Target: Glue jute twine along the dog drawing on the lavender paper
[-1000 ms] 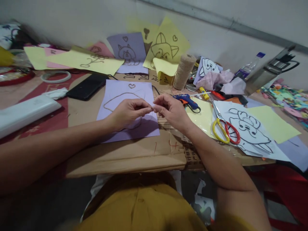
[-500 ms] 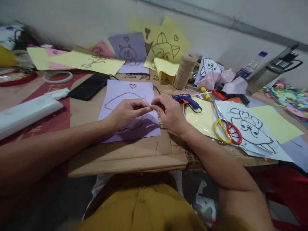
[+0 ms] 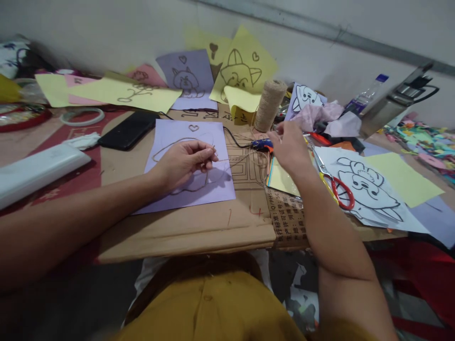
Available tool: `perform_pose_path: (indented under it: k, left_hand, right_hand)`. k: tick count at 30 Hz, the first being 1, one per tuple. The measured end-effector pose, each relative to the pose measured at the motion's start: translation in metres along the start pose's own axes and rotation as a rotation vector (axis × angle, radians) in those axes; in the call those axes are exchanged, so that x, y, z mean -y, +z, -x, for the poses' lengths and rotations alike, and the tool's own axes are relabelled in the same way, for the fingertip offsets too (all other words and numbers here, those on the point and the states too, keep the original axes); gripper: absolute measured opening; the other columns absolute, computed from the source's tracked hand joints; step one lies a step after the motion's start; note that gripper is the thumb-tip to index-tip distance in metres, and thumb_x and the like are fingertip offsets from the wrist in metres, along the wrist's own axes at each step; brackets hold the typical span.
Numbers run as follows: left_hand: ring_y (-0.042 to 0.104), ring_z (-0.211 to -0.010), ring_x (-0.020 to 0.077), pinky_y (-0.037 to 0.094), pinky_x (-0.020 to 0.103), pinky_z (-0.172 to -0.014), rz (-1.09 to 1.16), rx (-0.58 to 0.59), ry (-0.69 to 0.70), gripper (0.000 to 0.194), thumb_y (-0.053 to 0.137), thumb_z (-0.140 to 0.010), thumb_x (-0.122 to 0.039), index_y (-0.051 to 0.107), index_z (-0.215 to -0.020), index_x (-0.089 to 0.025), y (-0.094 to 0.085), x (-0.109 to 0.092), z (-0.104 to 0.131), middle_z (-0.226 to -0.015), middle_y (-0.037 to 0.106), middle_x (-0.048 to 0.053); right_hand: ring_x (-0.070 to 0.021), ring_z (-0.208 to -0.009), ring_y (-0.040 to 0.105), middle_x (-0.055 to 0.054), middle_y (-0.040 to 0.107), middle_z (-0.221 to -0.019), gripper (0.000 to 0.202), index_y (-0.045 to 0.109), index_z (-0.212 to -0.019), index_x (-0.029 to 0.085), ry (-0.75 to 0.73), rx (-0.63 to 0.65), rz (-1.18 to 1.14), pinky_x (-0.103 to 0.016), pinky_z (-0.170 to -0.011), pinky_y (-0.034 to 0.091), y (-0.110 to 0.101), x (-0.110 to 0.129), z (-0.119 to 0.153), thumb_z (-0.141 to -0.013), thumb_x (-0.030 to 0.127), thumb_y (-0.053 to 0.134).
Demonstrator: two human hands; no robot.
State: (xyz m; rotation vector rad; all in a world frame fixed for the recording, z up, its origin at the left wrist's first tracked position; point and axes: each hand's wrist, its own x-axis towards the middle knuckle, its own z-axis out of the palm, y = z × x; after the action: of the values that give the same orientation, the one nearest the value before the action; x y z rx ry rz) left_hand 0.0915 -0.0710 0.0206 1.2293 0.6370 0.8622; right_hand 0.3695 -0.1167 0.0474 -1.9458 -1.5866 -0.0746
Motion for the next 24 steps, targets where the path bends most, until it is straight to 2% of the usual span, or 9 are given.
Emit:
perform_pose_path:
  k: [3,5,7,10,12,16,20,22,24]
  left_hand:
    - [0.058,-0.059,0.0072,0.043,0.021,-0.055,0.007,-0.039,0.006,0.026,0.087,-0.076,-0.032,0.070,-0.076,-0.013,-0.007,0.000,-0.008,-0.078,0.071,0.004]
    - [0.058,-0.058,0.0071,0.042,0.021,-0.054,0.009,-0.058,-0.002,0.025,0.087,-0.076,-0.031,0.069,-0.076,-0.013,-0.009,-0.001,-0.013,-0.077,0.070,0.004]
    - [0.057,-0.058,0.0070,0.042,0.021,-0.054,0.011,-0.055,-0.003,0.024,0.086,-0.076,-0.029,0.069,-0.076,-0.013,-0.010,-0.003,-0.018,-0.076,0.070,0.004]
    - [0.057,-0.057,0.0071,0.042,0.021,-0.053,0.026,-0.039,0.021,0.022,0.084,-0.078,-0.027,0.069,-0.075,-0.012,-0.010,-0.002,-0.024,-0.075,0.069,0.004]
    - [0.057,-0.057,0.0073,0.041,0.021,-0.053,0.047,-0.051,0.026,0.021,0.084,-0.077,-0.027,0.069,-0.076,-0.012,-0.012,0.001,-0.026,-0.075,0.069,0.004]
    - [0.054,-0.055,0.0067,0.038,0.020,-0.051,0.077,-0.089,-0.022,0.025,0.087,-0.073,-0.030,0.068,-0.074,-0.013,-0.016,0.008,-0.024,-0.073,0.069,0.004]
    - [0.053,-0.056,0.0067,0.038,0.021,-0.051,0.064,-0.075,-0.020,0.027,0.088,-0.073,-0.033,0.069,-0.074,-0.014,-0.017,0.009,-0.019,-0.073,0.068,0.003]
    - [0.054,-0.057,0.0071,0.038,0.021,-0.051,0.050,-0.075,-0.026,0.028,0.088,-0.073,-0.035,0.069,-0.075,-0.014,-0.016,0.008,-0.018,-0.075,0.069,0.003]
    - [0.054,-0.057,0.0072,0.038,0.022,-0.051,0.056,-0.083,-0.027,0.029,0.088,-0.073,-0.035,0.069,-0.076,-0.014,-0.016,0.008,-0.019,-0.076,0.069,0.003]
  right_hand:
    - [-0.0359,-0.115,0.064,-0.025,0.068,-0.119,0.036,0.066,-0.111,0.011,0.206,0.226,0.258,-0.048,-0.100,0.047,0.001,-0.032,-0.017,-0.091,0.041,0.066]
    - [-0.0337,-0.105,0.068,-0.022,0.073,-0.107,0.028,0.070,-0.099,0.014,0.249,0.362,0.294,-0.043,-0.093,0.050,0.004,-0.041,-0.023,-0.090,0.040,0.066]
    - [-0.0282,-0.087,0.069,-0.015,0.074,-0.089,0.024,0.071,-0.087,0.017,0.250,0.409,0.269,-0.038,-0.082,0.051,0.003,-0.042,-0.026,-0.091,0.040,0.062]
    - [-0.0202,-0.064,0.061,-0.005,0.065,-0.068,0.025,0.070,-0.081,0.020,0.274,0.371,0.105,-0.034,-0.066,0.049,-0.004,-0.042,-0.024,-0.091,0.040,0.060]
    - [-0.0167,-0.057,0.055,-0.002,0.060,-0.063,0.022,0.069,-0.079,0.019,0.330,0.271,-0.103,-0.031,-0.057,0.046,-0.009,-0.045,-0.022,-0.086,0.040,0.066]
    - [-0.0125,-0.057,0.054,-0.001,0.063,-0.072,0.019,0.067,-0.081,0.021,0.394,-0.049,-0.546,-0.026,-0.049,0.046,-0.012,-0.051,-0.026,-0.072,0.033,0.077]
    - [-0.0125,-0.061,0.056,-0.001,0.064,-0.079,0.021,0.058,-0.083,0.025,0.356,-0.273,-0.857,-0.026,-0.048,0.046,-0.016,-0.042,-0.030,-0.070,0.029,0.074]
    - [-0.0127,-0.066,0.056,-0.003,0.067,-0.088,0.020,0.058,-0.087,0.025,0.257,-0.229,-0.966,-0.026,-0.050,0.046,-0.020,-0.029,-0.026,-0.073,0.029,0.071]
    - [-0.0123,-0.069,0.057,-0.005,0.071,-0.101,0.020,0.061,-0.094,0.024,0.152,-0.080,-1.014,-0.026,-0.053,0.047,-0.023,-0.014,-0.016,-0.077,0.030,0.070]
